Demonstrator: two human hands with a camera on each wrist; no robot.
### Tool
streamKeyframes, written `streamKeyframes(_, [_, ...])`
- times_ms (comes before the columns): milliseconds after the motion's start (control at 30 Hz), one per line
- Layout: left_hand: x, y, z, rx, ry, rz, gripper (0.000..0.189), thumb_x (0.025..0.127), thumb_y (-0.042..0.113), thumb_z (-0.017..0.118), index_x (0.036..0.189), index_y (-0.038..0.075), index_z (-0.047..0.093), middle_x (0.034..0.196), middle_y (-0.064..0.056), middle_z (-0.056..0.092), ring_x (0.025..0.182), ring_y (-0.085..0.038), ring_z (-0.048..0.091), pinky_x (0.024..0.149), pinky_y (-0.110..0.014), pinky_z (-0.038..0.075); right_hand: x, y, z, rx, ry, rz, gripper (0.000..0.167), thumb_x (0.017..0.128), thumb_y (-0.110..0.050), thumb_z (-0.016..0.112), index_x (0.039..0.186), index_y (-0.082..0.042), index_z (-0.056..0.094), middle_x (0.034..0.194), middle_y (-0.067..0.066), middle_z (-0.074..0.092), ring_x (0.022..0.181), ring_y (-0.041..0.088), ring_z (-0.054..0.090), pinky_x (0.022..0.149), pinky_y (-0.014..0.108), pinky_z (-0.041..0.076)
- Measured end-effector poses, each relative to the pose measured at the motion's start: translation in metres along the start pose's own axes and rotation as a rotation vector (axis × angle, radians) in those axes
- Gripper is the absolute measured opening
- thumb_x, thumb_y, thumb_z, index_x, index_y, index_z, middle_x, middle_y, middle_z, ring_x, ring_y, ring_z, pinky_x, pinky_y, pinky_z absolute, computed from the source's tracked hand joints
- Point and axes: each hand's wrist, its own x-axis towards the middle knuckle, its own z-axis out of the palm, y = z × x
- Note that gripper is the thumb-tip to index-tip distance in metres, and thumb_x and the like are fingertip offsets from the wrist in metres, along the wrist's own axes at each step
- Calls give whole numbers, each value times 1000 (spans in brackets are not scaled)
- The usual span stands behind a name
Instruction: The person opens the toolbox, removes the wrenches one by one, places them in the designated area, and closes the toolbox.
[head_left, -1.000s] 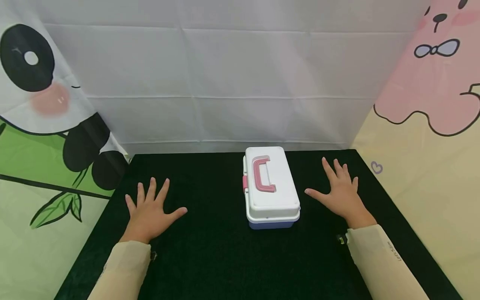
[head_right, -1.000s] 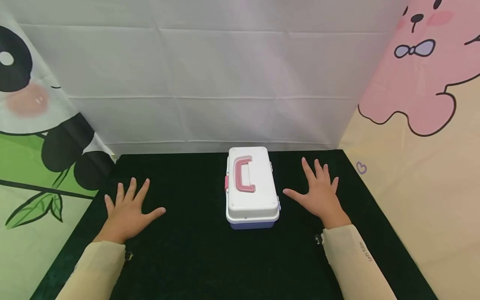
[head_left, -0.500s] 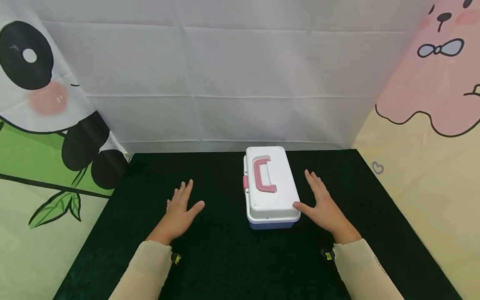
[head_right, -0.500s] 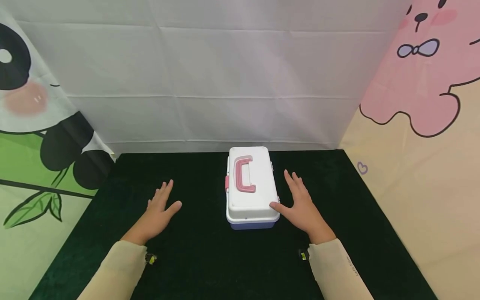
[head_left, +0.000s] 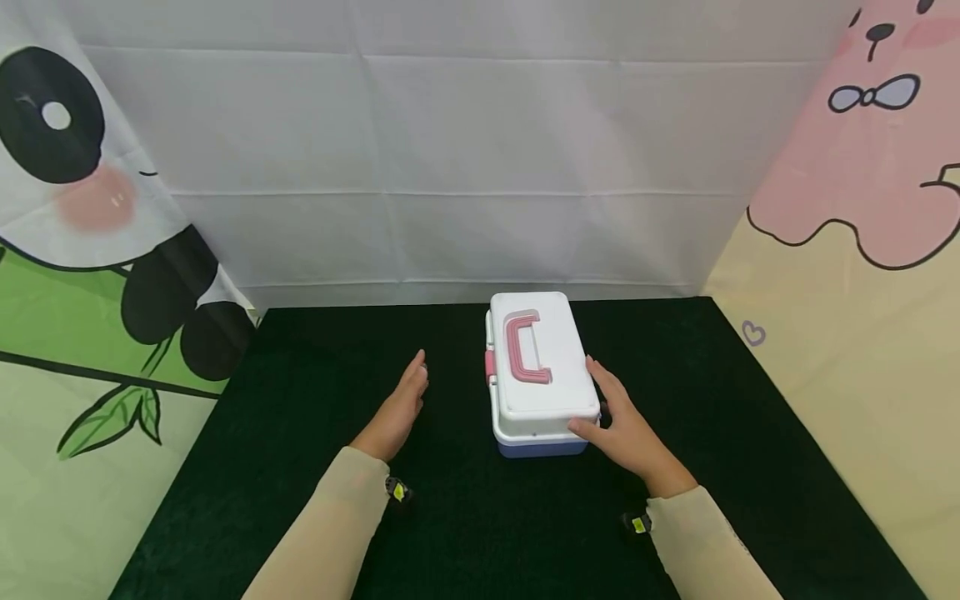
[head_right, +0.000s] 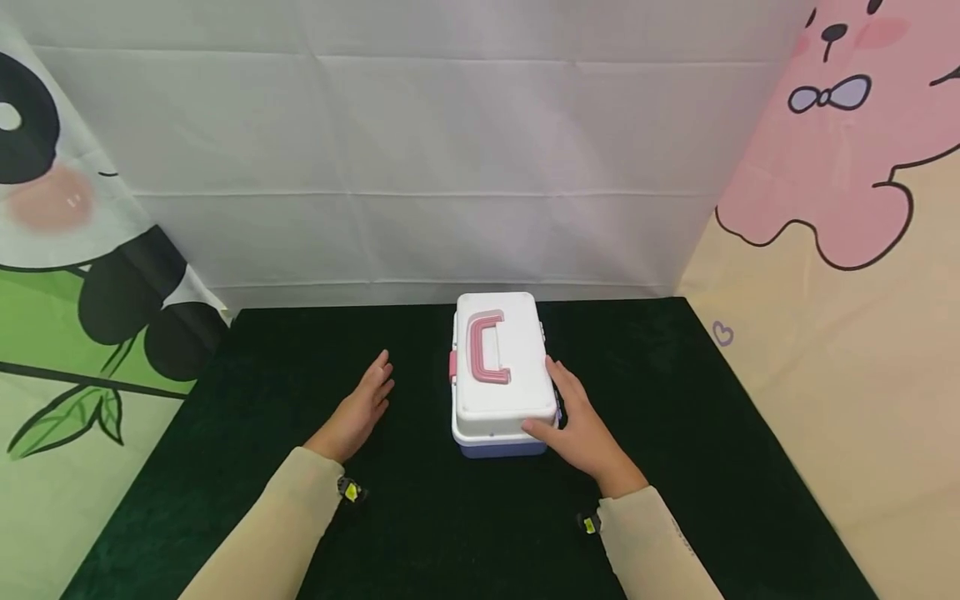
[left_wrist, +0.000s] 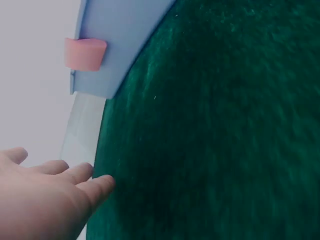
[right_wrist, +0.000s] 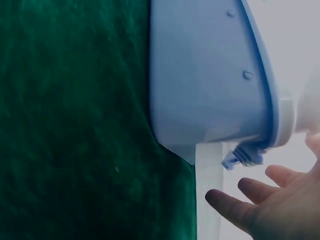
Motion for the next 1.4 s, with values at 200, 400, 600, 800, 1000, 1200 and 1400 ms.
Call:
streamKeyframes(200, [17,1,18,-115,17,38,88,92,82,32,163,41,-1,172,2,2,158,-25,13,126,-50,13,-1,2,6,43,11,72,99,92,-53,70,164,-38,4,171,11,5,150,41,21,116,69,25])
streamKeyframes(400, [29,3,32,-172,34,52,86,95,78,36,164,36,6,171,-2,14,155,-28,24,125,-51,20,0,2,12,85,40,106,93,93,-54,68,163,-41,7,172,8,7,153,40,17,117,69,22])
streamKeyframes(600, [37,8,45,-196,20,49,86,95,77,37,164,34,10,169,-5,20,151,-27,33,122,-51,29,0,-1,17,206,72,133,91,93,-52,69,163,-41,11,171,7,10,152,39,22,117,67,24])
streamKeyframes(800, [43,14,55,-256,18,63,71,106,61,34,165,26,14,165,-10,29,145,-29,40,119,-51,35,-1,-2,22,312,94,142,91,94,-49,70,163,-39,12,171,4,9,152,36,23,118,63,28])
streamKeyframes(1000, [47,20,66,-273,27,65,69,107,56,36,164,21,19,153,-9,43,135,-29,49,115,-48,42,-2,-3,23,322,100,144,91,94,-50,69,163,-38,11,172,2,7,155,37,17,117,65,26])
streamKeyframes(1200, [58,25,74,-248,63,22,66,105,47,50,160,16,31,143,-5,53,127,-26,54,110,-45,47,-4,-4,22,328,106,146,90,95,-49,68,164,-38,10,172,2,6,156,36,14,119,65,24])
streamKeyframes(1400, [61,25,77,-210,97,-30,48,105,31,56,148,12,48,135,-8,59,119,-25,60,105,-44,51,-5,-5,22,339,99,154,90,95,-47,70,163,-38,12,172,2,8,156,35,15,119,65,23])
